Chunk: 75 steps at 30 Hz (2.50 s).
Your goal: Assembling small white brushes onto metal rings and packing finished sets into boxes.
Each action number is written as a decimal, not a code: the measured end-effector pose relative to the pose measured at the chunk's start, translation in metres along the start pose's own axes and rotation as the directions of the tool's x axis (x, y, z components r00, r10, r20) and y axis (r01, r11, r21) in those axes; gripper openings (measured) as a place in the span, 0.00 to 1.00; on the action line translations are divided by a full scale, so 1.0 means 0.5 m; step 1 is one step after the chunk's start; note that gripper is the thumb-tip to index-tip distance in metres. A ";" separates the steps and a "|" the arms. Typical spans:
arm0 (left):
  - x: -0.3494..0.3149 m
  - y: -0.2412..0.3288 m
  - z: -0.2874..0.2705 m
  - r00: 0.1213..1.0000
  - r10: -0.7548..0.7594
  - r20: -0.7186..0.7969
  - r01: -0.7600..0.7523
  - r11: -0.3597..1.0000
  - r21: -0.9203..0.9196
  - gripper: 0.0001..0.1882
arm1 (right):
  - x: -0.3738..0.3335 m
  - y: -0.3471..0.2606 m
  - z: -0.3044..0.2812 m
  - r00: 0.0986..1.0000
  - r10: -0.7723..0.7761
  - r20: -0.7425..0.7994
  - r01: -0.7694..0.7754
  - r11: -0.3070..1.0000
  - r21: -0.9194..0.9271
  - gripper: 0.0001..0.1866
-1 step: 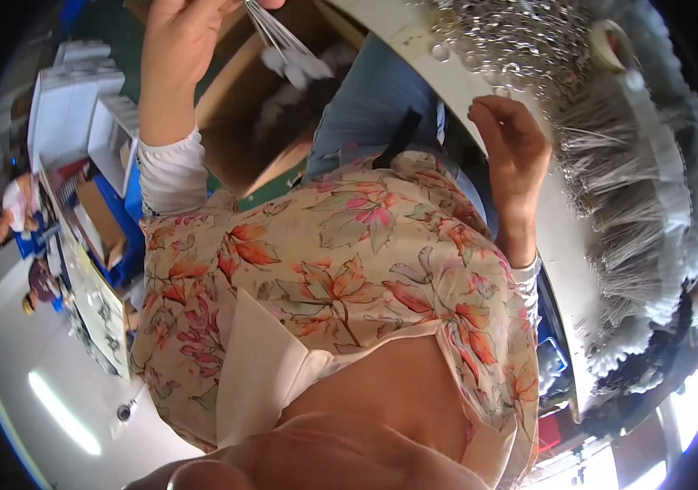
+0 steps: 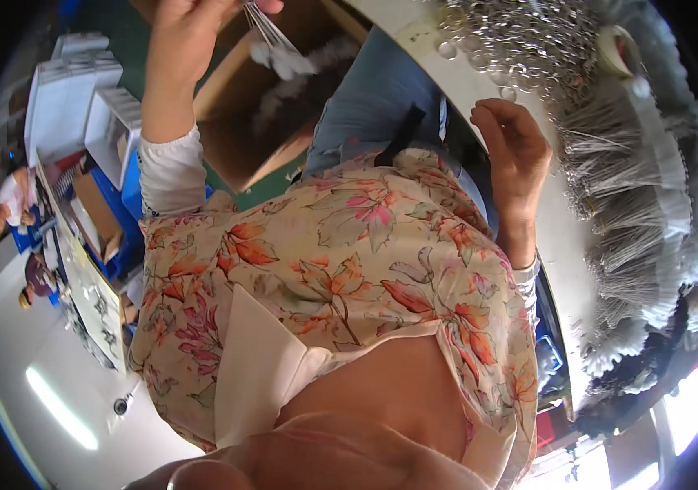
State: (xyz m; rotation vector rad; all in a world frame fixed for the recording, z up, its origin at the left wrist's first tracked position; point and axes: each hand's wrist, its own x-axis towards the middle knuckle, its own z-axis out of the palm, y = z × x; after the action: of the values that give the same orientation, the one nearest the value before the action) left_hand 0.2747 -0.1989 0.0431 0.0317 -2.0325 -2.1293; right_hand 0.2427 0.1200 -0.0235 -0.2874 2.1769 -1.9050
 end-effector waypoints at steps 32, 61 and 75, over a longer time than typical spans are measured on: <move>-0.160 -0.496 -0.387 0.779 0.594 -0.201 0.282 -0.044 0.959 0.11 | 0.005 -0.052 0.024 0.941 0.200 0.275 -0.193 0.980 -0.054 0.07; 0.868 0.034 0.231 0.950 -0.302 -0.083 0.144 0.185 0.972 0.09 | 0.491 -0.211 -0.541 0.940 -0.181 -0.290 -0.209 0.367 -0.906 0.17; 0.743 0.102 0.413 0.870 -0.294 0.397 -0.188 0.546 0.816 0.20 | 0.518 -0.227 -0.535 0.730 -0.512 -0.453 0.048 0.699 -0.714 0.11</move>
State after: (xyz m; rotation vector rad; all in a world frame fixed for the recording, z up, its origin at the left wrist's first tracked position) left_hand -0.1144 -0.0551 0.1500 -0.3572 -3.2175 -0.9702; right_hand -0.0856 0.2806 0.1106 -0.1249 3.4613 -1.3558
